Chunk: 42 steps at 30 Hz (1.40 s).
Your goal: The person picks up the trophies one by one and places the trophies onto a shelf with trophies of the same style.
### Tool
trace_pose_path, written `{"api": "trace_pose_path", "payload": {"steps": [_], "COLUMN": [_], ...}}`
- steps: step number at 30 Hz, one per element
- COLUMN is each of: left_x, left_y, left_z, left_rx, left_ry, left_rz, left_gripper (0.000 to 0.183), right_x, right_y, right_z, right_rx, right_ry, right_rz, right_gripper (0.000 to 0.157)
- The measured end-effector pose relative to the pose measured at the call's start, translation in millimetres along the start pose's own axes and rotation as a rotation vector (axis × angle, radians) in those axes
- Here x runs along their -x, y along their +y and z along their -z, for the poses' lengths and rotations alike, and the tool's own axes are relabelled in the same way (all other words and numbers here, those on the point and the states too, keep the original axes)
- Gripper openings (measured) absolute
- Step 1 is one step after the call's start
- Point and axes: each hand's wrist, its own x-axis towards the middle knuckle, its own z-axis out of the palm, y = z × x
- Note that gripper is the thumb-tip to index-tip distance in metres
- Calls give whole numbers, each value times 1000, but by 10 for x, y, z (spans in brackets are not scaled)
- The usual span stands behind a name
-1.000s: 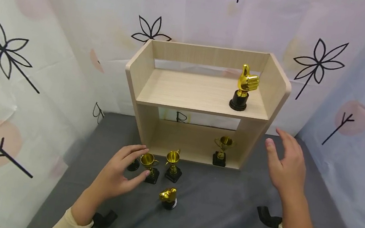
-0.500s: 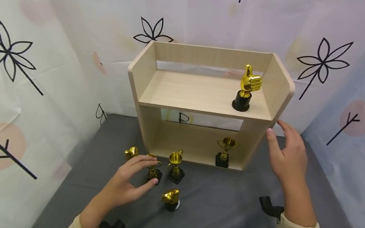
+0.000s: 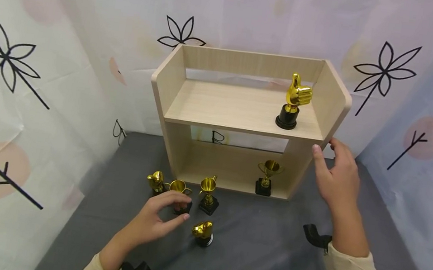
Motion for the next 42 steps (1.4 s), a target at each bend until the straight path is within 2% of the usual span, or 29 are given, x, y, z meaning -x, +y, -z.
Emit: {"api": "trace_pose_path", "payload": {"steps": [3, 9, 15, 20, 27, 33, 42], "left_x": [24, 34, 45, 61, 78, 109, 137], "left_y": [-34, -85, -111, -78, -103, -136, -196], "left_z": [-24, -67, -110, -146, -289, -371, -365], "left_rx": [41, 93, 144, 175, 288, 342, 387], "left_ry": [-24, -61, -113, -101, -124, -125, -159], "left_rz": [36, 65, 150, 184, 244, 247, 243], "left_gripper": [34, 30, 29, 27, 26, 25, 28], "right_x": [-34, -124, -186, -219, -281, -310, -406], "right_y": [-17, -62, -106, -146, -136, -120, -143], "right_z": [-2, 14, -9, -65, -101, -115, -194], "right_rx": [-12, -17, -23, -42, -65, -68, -77], "right_ry": [-9, -18, -17, -21, 1, 50, 136], "right_rz": [-16, -24, -23, -52, -87, -87, -103], "right_gripper": [55, 57, 57, 60, 62, 56, 49]}}
